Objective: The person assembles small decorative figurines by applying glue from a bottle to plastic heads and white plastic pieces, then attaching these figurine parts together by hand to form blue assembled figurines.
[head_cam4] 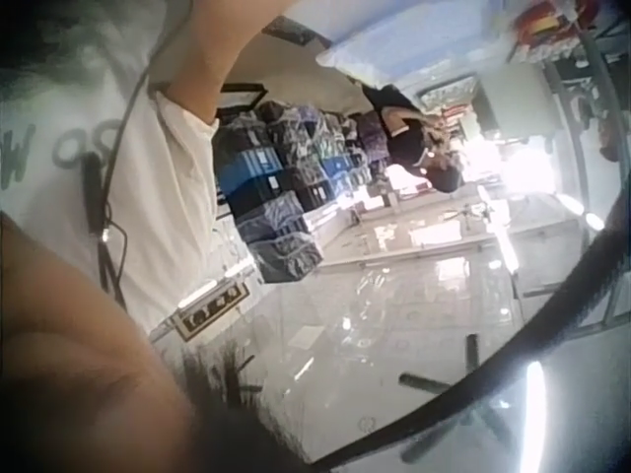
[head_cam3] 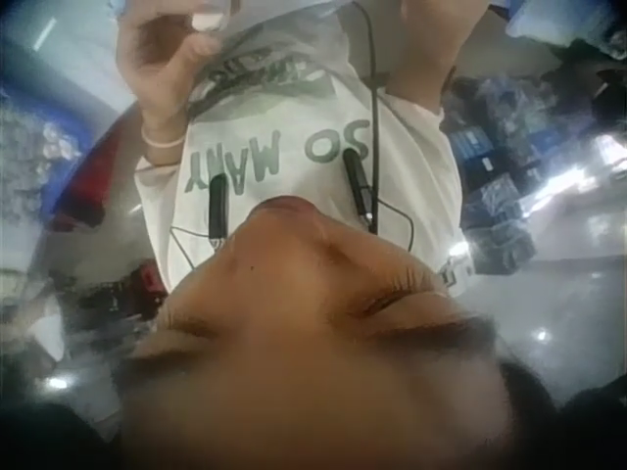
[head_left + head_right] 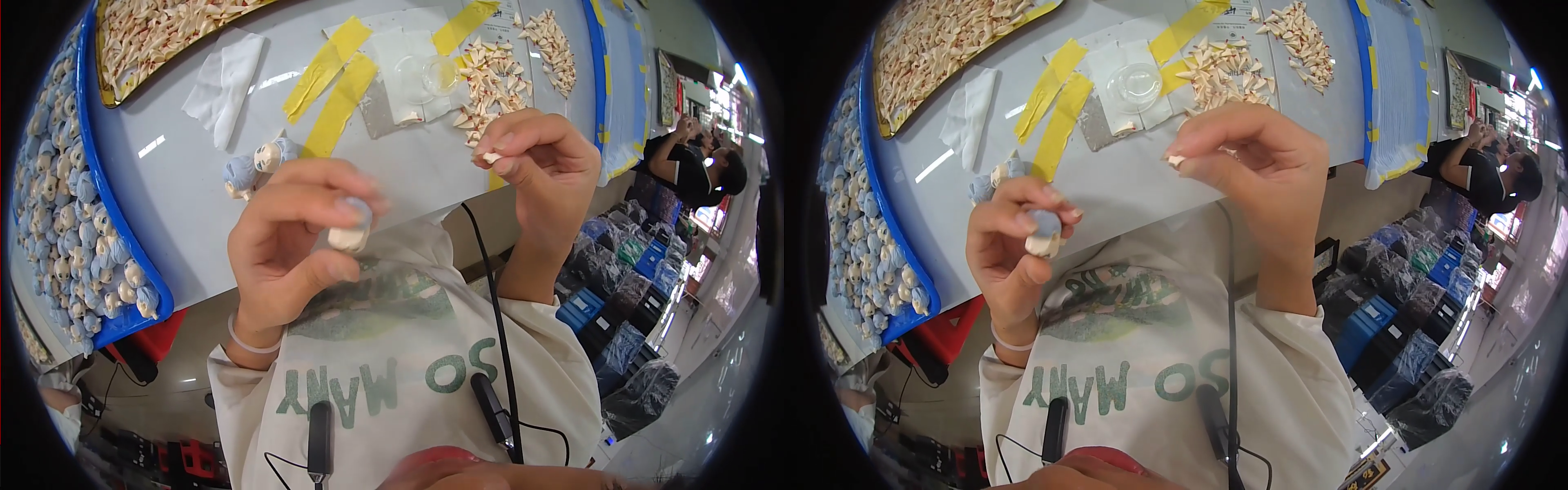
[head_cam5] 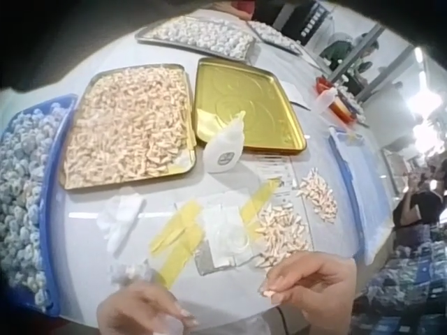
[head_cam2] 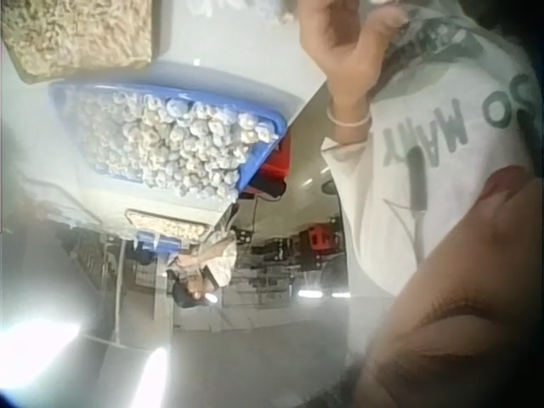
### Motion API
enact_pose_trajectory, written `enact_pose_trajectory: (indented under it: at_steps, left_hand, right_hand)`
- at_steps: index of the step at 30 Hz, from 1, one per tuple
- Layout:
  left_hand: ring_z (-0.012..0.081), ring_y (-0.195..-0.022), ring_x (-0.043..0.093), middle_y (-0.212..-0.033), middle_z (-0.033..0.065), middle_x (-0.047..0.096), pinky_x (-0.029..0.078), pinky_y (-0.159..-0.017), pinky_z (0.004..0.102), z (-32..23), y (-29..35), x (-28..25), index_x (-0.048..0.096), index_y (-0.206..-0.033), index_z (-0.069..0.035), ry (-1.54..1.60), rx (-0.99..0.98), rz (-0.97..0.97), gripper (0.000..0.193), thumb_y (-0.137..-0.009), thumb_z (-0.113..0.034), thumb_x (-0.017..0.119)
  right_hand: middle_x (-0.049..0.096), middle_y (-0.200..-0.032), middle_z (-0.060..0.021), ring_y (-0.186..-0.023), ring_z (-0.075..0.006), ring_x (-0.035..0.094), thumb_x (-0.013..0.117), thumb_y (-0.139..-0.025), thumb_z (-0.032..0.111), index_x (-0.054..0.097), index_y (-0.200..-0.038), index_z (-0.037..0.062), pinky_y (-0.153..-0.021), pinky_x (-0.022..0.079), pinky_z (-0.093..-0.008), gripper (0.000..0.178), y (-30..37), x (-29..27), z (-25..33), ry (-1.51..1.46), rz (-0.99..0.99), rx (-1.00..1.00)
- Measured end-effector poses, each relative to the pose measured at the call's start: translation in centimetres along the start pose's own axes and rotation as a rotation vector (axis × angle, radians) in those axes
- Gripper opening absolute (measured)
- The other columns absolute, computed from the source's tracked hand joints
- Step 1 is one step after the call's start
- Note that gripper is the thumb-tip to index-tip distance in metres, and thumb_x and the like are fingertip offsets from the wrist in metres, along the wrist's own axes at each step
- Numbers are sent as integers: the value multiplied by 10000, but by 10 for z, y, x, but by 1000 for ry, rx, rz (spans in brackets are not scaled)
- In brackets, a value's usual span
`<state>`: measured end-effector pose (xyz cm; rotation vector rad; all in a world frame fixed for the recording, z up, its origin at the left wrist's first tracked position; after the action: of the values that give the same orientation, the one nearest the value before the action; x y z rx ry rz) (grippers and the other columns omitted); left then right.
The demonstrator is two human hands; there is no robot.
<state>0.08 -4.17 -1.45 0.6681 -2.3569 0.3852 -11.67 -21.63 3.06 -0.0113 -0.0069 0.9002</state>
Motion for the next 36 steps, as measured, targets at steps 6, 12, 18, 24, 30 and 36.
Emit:
enact_pose_trajectory:
  at_steps: [6,12,18,24,30,36]
  left_hand:
    - [253,-881,560,-1003,174,513,489,-742,363,1,2,0,523,-969,16,-35,81,-15,297,-734,-82,677]
    - [259,-865,576,-1024,179,497,522,-683,314,-3,0,4,510,-956,27,10,-31,-58,266,-737,-24,652]
    - [252,-870,577,-1039,178,486,525,-697,299,1,0,4,504,-964,23,-91,-33,-21,241,-747,43,608]
    - [250,-866,570,-1032,175,486,522,-706,302,1,0,7,508,-960,18,-235,11,5,231,-751,47,601]
    - [249,-856,570,-1028,174,487,519,-689,304,3,-4,10,510,-951,15,-272,0,7,213,-757,42,596]
    - [249,-849,571,-1021,174,490,517,-684,307,2,-1,9,514,-935,14,-322,9,-33,196,-758,40,594]
  right_hand:
    - [617,-779,-121,-734,-157,594,596,-669,-142,580,-799,-60,-681,484,-249,154,-7,-6,4,59,-91,-8]
    - [613,-816,-118,-739,-144,590,589,-711,-108,577,-826,-63,-676,477,-233,124,-11,-39,11,316,-211,-97]
    - [602,-768,-66,-696,-108,566,594,-730,-49,594,-815,-37,-636,452,-216,86,-10,-50,9,620,-136,-1]
    - [587,-723,-55,-605,-110,522,600,-710,-16,620,-807,1,-564,413,-214,100,-21,-55,8,915,13,-148]
    - [587,-734,-55,-583,-132,501,621,-695,36,629,-825,20,-564,408,-239,132,-42,-106,6,1093,-203,-195]
    - [563,-738,-50,-661,-170,522,631,-696,72,617,-784,23,-606,419,-267,102,-49,-97,-8,1114,-96,-119]
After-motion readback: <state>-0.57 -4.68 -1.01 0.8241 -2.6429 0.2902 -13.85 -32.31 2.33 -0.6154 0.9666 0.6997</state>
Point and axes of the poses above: each hand's wrist, its own y-axis away from the middle knuckle, its own x-axis out of the palm, z = x × y, the point moved 2 cm from there along -y, towards the middle knuckle
